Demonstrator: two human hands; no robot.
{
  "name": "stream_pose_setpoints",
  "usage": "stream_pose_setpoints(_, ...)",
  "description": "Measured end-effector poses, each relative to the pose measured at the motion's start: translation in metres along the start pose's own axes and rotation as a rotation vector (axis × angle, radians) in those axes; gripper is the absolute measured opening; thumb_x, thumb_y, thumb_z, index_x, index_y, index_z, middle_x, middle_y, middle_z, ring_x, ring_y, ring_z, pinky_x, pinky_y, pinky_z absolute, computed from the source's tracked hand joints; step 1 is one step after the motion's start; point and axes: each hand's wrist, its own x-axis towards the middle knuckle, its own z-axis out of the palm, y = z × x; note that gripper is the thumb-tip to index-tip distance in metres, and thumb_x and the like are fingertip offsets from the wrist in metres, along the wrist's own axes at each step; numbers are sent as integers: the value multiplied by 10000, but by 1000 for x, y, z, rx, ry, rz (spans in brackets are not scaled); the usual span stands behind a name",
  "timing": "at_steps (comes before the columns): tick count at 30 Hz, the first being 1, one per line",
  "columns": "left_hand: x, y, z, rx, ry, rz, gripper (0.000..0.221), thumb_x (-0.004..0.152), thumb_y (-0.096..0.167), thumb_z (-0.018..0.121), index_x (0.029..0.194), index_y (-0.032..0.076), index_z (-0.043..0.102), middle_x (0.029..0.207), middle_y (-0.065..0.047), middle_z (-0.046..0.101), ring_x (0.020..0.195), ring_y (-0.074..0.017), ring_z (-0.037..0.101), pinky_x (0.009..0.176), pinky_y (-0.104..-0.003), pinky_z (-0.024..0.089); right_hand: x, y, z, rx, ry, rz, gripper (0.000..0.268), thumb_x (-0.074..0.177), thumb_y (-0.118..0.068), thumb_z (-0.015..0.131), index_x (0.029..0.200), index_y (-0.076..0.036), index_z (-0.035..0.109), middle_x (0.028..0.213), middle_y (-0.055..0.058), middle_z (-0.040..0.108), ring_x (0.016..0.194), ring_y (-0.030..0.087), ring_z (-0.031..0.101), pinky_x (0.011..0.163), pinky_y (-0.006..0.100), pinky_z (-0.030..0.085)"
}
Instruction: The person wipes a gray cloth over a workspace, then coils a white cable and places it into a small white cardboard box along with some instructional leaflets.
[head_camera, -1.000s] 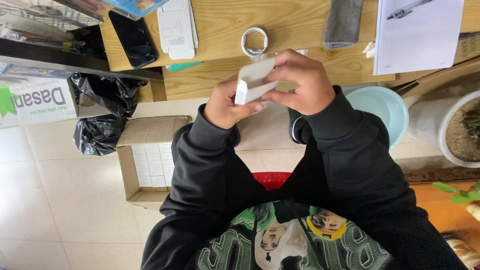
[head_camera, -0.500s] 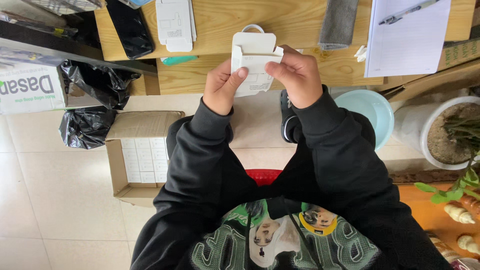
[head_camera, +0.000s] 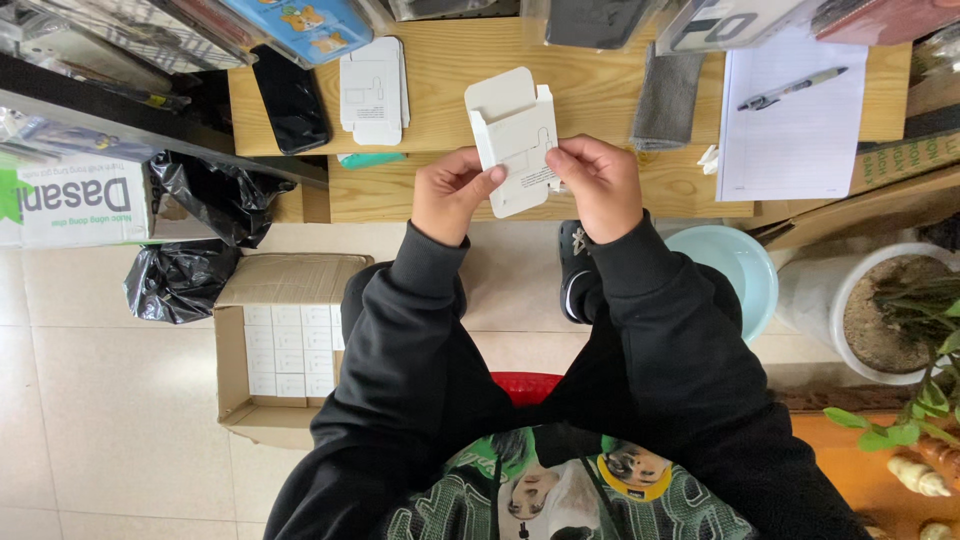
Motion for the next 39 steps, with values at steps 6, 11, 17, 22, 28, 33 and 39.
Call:
stream_pose_setpoints(6, 0, 5, 0, 67, 81, 47, 152, 929, 81, 854, 1030, -14, 791, 785, -85, 758, 767, -69, 659, 689, -251, 615, -2, 16, 1, 12, 25, 3, 111, 1037, -112, 747, 988, -20, 786, 675, -3, 590, 723, 17, 531, 695, 187, 498)
stream_pose_setpoints(11, -1, 19, 8, 34, 88, 83, 206, 934, 73, 848, 1105, -18, 779, 826, -81, 766, 802, -64, 644, 738, -264, 599, 1, 22, -4, 47, -37, 80, 111, 1027, -153, 760, 1036, -48, 793, 691, 38, 651, 686, 32, 579, 678, 182, 530)
stream_pose_setpoints(17, 0, 15, 3, 40, 30, 175, 172, 925, 30, 840, 1079, -13, 778, 840, -90, 732, 834, -111, 669, 783, -288, 584, 6, -11, -5, 45, -155, -10, 153, 1015, -119, 777, 1090, 15, 778, 825, 121, 718, 775, 127, 697, 778, 319, 625)
stream_pose_setpoints(22, 5, 44, -1, 268, -96, 347, 209, 909, 24, 857, 1111, 32, 805, 943, -126, 738, 909, -264, 754, 847, -398, 588, 12, 9, -17, 85, -195, -229, 234, 992, -54, 758, 1209, 31, 740, 1143, 188, 728, 1057, 259, 723, 957, 405, 584)
stream_pose_setpoints(28, -1, 48, -5, 419, -106, 352, 216, 910, 39, 853, 1110, 117, 833, 986, -74, 787, 947, -286, 789, 887, -394, 602, 6, -15, -11, -110, -187, -416, 167, 961, -73, 834, 1091, 28, 806, 1062, 195, 781, 1002, 304, 761, 877, 414, 582)
stream_pose_setpoints(33, 2, 54, 2, 385, -78, 421, 263, 916, 42, 859, 1169, 69, 796, 1017, -112, 777, 961, -322, 774, 875, -442, 593, 8, -22, -10, -197, -166, -434, 158, 959, -57, 854, 1102, 2, 823, 1017, 169, 794, 943, 313, 774, 825, 418, 592)
stream_pose_setpoints(39, 1, 37, -6, 339, -85, 373, 158, 882, 28, 882, 1022, 82, 831, 912, -84, 786, 869, -261, 780, 838, -370, 589, 5, -18, -8, -181, -181, -427, 90, 970, -70, 840, 1045, -21, 831, 977, 154, 801, 903, 301, 780, 786, 397, 587)
